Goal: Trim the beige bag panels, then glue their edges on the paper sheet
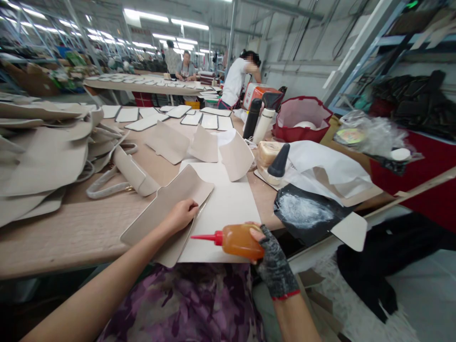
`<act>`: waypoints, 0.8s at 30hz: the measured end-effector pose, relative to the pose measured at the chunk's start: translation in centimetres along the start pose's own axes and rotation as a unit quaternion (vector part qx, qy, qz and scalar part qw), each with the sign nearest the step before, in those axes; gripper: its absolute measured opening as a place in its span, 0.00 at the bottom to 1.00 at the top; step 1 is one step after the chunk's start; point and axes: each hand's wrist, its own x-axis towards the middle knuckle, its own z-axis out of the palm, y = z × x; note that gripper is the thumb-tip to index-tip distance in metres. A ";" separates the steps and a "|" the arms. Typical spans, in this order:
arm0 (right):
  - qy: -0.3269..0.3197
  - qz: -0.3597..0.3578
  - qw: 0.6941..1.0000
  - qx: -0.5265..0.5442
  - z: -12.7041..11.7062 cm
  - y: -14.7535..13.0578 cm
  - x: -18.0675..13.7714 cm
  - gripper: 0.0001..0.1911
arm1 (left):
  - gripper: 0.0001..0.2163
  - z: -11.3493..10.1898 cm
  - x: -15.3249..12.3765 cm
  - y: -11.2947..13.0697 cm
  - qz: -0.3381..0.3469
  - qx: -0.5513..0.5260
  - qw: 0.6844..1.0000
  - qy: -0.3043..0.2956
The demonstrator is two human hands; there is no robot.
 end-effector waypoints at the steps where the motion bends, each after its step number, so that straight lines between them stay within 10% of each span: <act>1: 0.003 0.012 0.998 0.056 -0.4 -0.1 0.4 0.13 | 0.09 -0.1 -0.1 0.0 0.004 0.002 1.000 -0.004; 6: -0.084 0.010 0.971 0.223 -0.3 0.4 2.0 0.19 | 0.11 -0.1 -1.3 0.1 0.040 0.037 0.998 -0.017; 13: -0.100 -0.036 0.977 0.183 3.1 2.0 2.8 0.25 | 0.11 0.6 -3.9 0.8 0.098 0.128 0.987 -0.028; 20: 0.048 -0.223 0.954 -0.194 2.9 1.8 7.0 0.30 | 0.11 -4.0 -4.1 0.0 0.157 0.168 0.973 -0.025; 24: 0.136 -0.238 0.902 -0.333 1.2 2.4 7.9 0.30 | 0.25 -8.5 -3.7 -2.5 -0.024 0.178 0.974 0.138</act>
